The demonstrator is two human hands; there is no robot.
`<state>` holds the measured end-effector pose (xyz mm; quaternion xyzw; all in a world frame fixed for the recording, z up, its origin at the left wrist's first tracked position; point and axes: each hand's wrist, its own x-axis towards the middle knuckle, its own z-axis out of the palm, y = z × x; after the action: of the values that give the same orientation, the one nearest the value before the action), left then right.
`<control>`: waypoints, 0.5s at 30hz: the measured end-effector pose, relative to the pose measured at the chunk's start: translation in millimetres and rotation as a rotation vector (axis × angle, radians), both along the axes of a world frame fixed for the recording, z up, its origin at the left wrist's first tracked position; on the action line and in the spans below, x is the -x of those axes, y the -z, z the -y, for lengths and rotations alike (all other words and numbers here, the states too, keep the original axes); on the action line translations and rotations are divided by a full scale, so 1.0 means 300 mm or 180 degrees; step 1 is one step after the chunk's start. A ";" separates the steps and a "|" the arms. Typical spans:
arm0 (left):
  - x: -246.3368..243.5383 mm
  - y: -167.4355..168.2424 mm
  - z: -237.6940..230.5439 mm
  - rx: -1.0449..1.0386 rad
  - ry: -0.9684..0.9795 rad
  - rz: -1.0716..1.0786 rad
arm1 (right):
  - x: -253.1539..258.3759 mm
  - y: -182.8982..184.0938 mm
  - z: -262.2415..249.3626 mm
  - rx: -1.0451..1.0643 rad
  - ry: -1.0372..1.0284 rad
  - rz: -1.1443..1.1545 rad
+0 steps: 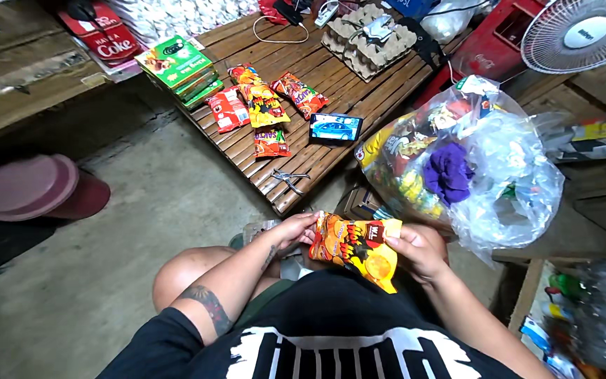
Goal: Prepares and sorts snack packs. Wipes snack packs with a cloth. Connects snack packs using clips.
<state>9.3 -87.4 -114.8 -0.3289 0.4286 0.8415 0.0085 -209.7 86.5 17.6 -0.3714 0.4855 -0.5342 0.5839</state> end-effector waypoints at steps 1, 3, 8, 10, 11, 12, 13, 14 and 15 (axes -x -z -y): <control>0.000 0.002 0.000 -0.0013 -0.0014 -0.0016 | -0.001 0.000 0.000 0.0024 -0.0018 0.0022; -0.001 0.003 0.001 -0.0018 -0.0044 -0.0079 | -0.002 -0.001 -0.002 0.0054 -0.0043 0.0051; 0.001 0.010 0.004 0.0013 -0.0121 -0.0135 | -0.010 -0.001 -0.002 0.0084 -0.0080 -0.0046; 0.002 0.018 0.005 0.0020 -0.0177 -0.0114 | -0.012 0.002 0.000 0.0126 -0.0130 -0.0118; 0.004 0.022 0.005 0.0030 -0.0209 -0.0101 | -0.013 0.004 -0.001 0.0138 -0.0133 -0.0141; 0.005 0.023 0.005 0.0055 -0.0239 -0.0086 | -0.014 0.007 -0.002 0.0133 -0.0113 -0.0156; 0.005 0.023 0.006 0.0084 -0.0260 -0.0085 | -0.015 0.010 -0.002 0.0127 -0.0088 -0.0166; 0.005 0.022 0.007 0.0120 -0.0264 -0.0084 | -0.015 0.012 -0.003 0.0125 -0.0081 -0.0185; 0.004 0.022 0.008 0.0145 -0.0262 -0.0084 | -0.015 0.015 -0.005 0.0133 -0.0080 -0.0199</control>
<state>8.3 -89.7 -121.4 -0.3351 0.4339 0.8354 -0.0393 -205.2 87.9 13.2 -0.4060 0.4875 -0.5251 0.5673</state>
